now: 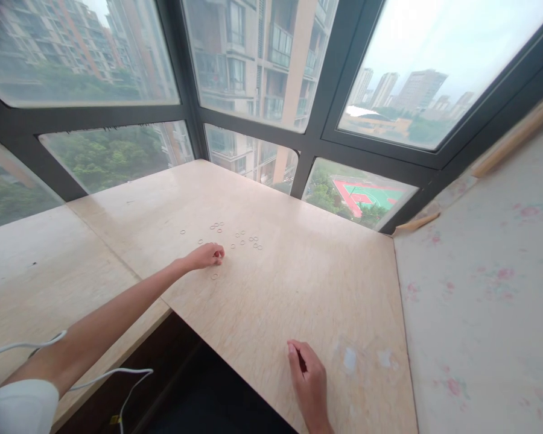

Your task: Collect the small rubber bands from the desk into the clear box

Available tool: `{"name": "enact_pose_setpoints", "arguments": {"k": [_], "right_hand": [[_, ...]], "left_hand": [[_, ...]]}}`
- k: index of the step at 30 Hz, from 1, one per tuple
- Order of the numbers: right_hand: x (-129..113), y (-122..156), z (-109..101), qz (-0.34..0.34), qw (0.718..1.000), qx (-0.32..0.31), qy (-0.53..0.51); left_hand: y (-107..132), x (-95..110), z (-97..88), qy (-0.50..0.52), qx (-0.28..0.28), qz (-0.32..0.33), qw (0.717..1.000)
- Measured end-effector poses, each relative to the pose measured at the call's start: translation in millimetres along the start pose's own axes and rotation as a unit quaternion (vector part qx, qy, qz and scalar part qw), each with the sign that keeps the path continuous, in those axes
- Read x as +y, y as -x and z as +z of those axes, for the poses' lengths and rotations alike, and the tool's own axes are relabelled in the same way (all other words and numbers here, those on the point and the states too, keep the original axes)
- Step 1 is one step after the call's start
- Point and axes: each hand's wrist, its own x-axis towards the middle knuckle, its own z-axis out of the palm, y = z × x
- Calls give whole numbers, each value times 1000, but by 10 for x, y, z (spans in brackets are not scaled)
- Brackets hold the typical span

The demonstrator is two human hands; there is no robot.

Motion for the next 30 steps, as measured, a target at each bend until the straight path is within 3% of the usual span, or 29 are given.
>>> {"name": "enact_pose_setpoints", "arguments": {"k": [6, 12, 22, 26, 30], "right_hand": [[-33, -7, -17, -3, 1000, 8, 2], [-37, 0, -13, 1, 1000, 6, -3], [-15, 2, -9, 1, 1000, 4, -11], [-16, 3, -6, 0, 1000, 7, -11], [-17, 10, -6, -4, 1000, 8, -9]], "left_hand": [[-2, 7, 11, 6, 15, 3, 1000], [-73, 3, -44, 38, 80, -14, 996], [-159, -134, -230, 52, 225, -139, 963], [-58, -167, -182, 35, 202, -127, 971], [59, -119, -104, 30, 94, -54, 994]]}}
